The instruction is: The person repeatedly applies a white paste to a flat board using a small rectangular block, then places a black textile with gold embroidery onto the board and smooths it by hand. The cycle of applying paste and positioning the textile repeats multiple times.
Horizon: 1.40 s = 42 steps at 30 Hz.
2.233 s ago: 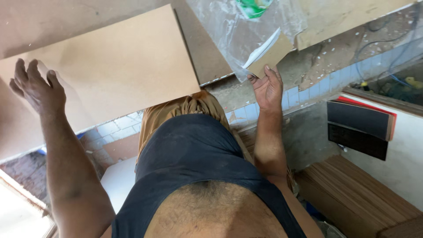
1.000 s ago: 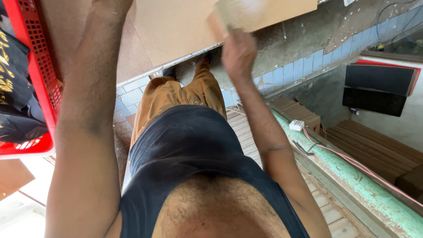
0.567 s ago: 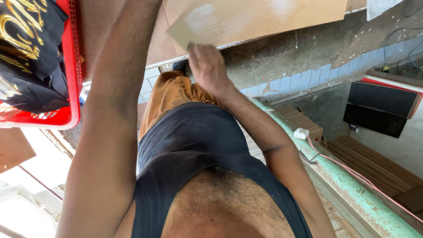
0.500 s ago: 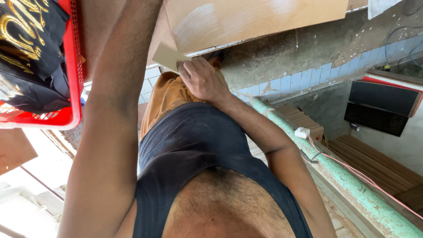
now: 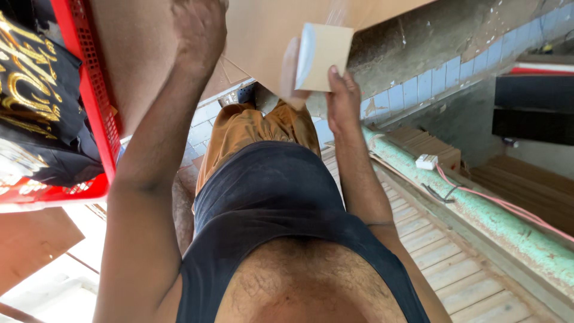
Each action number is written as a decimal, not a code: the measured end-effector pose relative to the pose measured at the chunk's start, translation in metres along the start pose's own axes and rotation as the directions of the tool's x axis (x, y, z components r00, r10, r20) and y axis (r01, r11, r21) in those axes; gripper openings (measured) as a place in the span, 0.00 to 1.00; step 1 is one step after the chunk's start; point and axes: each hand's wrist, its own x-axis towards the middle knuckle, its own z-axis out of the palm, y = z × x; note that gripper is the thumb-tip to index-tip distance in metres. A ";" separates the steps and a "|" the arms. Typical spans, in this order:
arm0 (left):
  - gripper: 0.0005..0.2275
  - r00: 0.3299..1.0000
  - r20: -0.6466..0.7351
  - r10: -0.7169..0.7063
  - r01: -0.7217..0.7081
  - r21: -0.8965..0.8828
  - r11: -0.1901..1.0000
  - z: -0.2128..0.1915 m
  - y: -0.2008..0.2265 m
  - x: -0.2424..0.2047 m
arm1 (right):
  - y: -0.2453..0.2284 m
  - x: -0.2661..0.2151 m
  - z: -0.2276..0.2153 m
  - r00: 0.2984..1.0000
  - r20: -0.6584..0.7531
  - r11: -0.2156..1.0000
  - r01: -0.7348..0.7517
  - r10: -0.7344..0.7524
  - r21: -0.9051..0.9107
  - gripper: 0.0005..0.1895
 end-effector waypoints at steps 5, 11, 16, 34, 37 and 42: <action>0.08 0.898 0.401 0.182 0.084 -0.563 0.822 -0.035 0.044 -0.004 | -0.045 0.003 -0.071 0.964 -0.241 0.991 0.129 -0.114 0.046 0.19; 0.44 0.908 0.370 0.194 0.081 -0.612 0.787 -0.019 0.054 0.031 | -0.062 -0.013 -0.095 0.933 -0.288 0.976 0.202 -0.216 -0.076 0.17; 0.50 0.810 0.463 0.360 0.031 -0.647 0.762 -0.005 0.047 0.042 | -0.056 0.017 -0.090 0.814 -0.135 0.697 0.383 -0.565 -0.605 0.12; 0.48 0.842 0.424 0.333 0.033 -0.657 0.754 -0.002 0.049 0.037 | -0.055 0.037 -0.066 0.550 0.449 -0.350 0.280 -0.704 -0.894 0.11; 0.46 0.860 0.400 0.318 0.037 -0.669 0.742 -0.009 0.043 0.038 | -0.057 0.047 -0.040 0.724 0.417 -0.384 0.225 -0.549 -0.896 0.05; 0.34 0.889 0.354 0.290 0.051 -0.706 0.706 -0.013 0.041 0.042 | -0.010 -0.019 0.013 0.484 0.791 -0.309 0.739 -0.374 -0.599 0.07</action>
